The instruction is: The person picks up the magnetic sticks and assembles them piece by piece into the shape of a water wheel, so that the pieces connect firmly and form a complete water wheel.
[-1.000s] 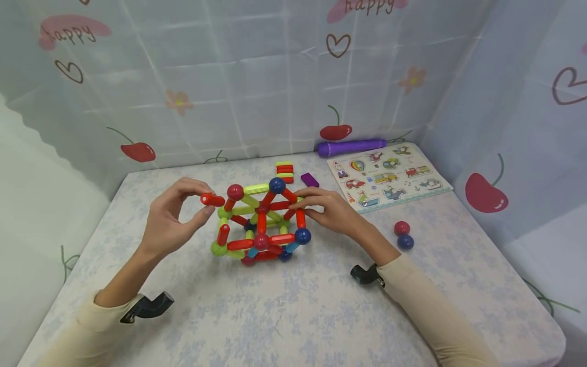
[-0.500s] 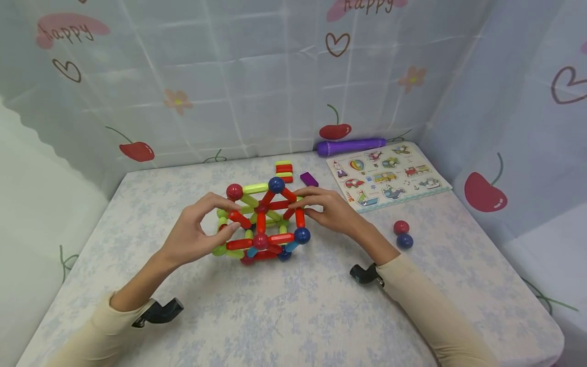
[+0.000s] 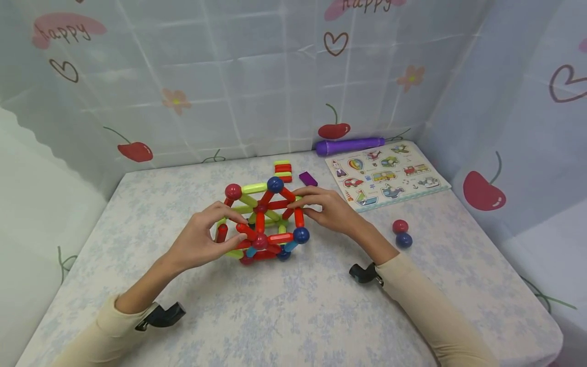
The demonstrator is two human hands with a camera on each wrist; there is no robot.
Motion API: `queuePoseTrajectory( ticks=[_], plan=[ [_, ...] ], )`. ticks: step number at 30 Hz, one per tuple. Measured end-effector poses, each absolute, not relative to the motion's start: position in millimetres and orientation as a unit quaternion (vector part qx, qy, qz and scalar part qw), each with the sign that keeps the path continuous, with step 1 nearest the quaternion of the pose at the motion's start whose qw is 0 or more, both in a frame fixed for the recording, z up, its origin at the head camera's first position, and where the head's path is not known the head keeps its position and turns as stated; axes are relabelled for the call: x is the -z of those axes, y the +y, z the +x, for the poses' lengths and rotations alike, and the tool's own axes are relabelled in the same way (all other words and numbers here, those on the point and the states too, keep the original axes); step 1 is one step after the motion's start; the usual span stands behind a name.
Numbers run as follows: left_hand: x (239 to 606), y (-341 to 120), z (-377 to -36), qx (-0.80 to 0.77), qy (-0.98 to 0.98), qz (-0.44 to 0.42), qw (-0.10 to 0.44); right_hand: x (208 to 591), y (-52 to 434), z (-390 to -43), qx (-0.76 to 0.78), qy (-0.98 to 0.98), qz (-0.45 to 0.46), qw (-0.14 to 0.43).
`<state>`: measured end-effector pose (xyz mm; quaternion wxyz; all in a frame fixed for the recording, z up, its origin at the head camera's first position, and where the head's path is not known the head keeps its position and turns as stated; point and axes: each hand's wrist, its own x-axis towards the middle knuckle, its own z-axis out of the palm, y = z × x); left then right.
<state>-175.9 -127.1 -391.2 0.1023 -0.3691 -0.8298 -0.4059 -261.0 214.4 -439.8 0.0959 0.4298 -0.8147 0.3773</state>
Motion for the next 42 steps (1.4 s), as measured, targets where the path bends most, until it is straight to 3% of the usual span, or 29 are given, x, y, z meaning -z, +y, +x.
queuePoseTrajectory(
  ticks=[16,26,35,42],
  plan=[
    [395,-141,-178,0.42,-0.823,-0.371,0.095,431,219,-256,-0.342,-0.84,0.413,0.076],
    [403,-170,-181,0.399,-0.845,-0.344,0.094,402,240,-253,-0.318,-0.852,0.412,0.052],
    [408,-180,-183,0.392,-0.857,-0.33,0.054,367,332,-225,-0.239,-0.925,0.296,0.024],
    [409,-186,-182,0.41,-0.854,-0.317,0.047,405,403,-206,-0.193,-0.952,0.24,-0.001]
  ],
)
